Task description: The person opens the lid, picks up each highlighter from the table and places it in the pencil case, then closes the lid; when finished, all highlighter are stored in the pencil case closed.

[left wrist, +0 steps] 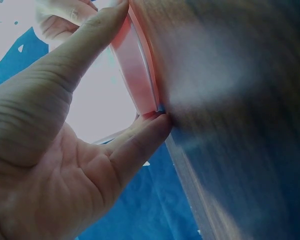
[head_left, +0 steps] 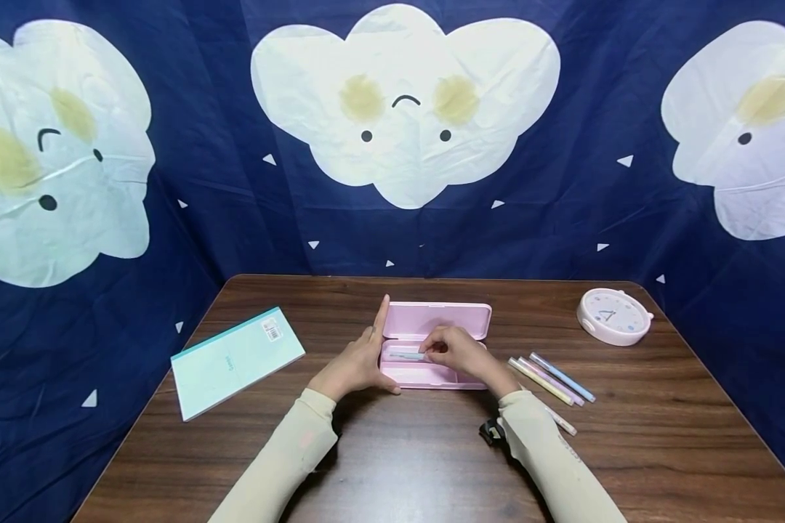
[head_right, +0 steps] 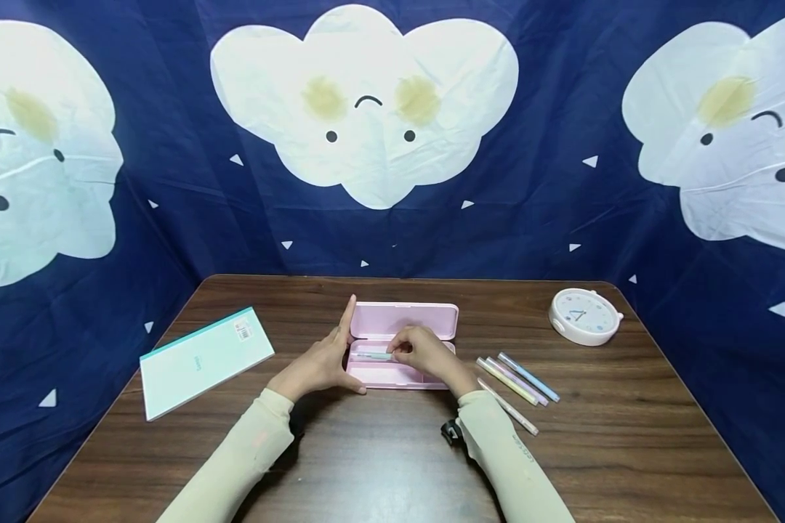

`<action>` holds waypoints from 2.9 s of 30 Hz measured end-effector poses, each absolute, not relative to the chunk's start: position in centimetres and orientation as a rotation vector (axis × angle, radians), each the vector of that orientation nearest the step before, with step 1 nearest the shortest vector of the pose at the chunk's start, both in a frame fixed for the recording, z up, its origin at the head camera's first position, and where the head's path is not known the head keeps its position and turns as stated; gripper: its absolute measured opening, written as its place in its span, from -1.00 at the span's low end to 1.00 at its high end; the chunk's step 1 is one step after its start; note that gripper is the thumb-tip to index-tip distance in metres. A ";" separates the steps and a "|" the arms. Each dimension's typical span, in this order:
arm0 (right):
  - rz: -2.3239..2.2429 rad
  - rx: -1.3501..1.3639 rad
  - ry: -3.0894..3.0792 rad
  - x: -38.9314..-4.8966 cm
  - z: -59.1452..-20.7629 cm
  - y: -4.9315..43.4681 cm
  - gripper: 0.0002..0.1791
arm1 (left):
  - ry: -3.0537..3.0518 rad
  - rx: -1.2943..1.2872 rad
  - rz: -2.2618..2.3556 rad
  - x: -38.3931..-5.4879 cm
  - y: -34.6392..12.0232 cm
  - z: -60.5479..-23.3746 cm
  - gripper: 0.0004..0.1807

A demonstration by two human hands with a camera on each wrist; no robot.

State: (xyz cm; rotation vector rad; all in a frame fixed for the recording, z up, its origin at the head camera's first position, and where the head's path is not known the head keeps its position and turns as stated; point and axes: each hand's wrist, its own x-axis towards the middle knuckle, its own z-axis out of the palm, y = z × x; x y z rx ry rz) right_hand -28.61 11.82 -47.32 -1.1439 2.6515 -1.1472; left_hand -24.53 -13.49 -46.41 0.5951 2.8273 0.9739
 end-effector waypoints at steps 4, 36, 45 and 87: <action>-1.130 -1.142 2.654 -28.7 -47.3 11.7 -0.92 | 2.821 0.591 0.970 -24.2 -13.2 -45.8 0.85; -1.281 -0.940 2.737 -27.6 -46.2 16.2 -0.93 | 2.825 0.579 0.954 -24.6 -13.1 -45.9 0.87; -1.256 -0.858 2.840 -26.4 -46.4 21.0 -0.93 | 2.840 0.555 0.932 -24.1 -13.2 -45.9 0.89; -1.328 -0.386 2.761 -21.3 -47.9 35.4 -0.82 | 2.836 0.747 1.052 -25.8 -14.2 -48.6 0.90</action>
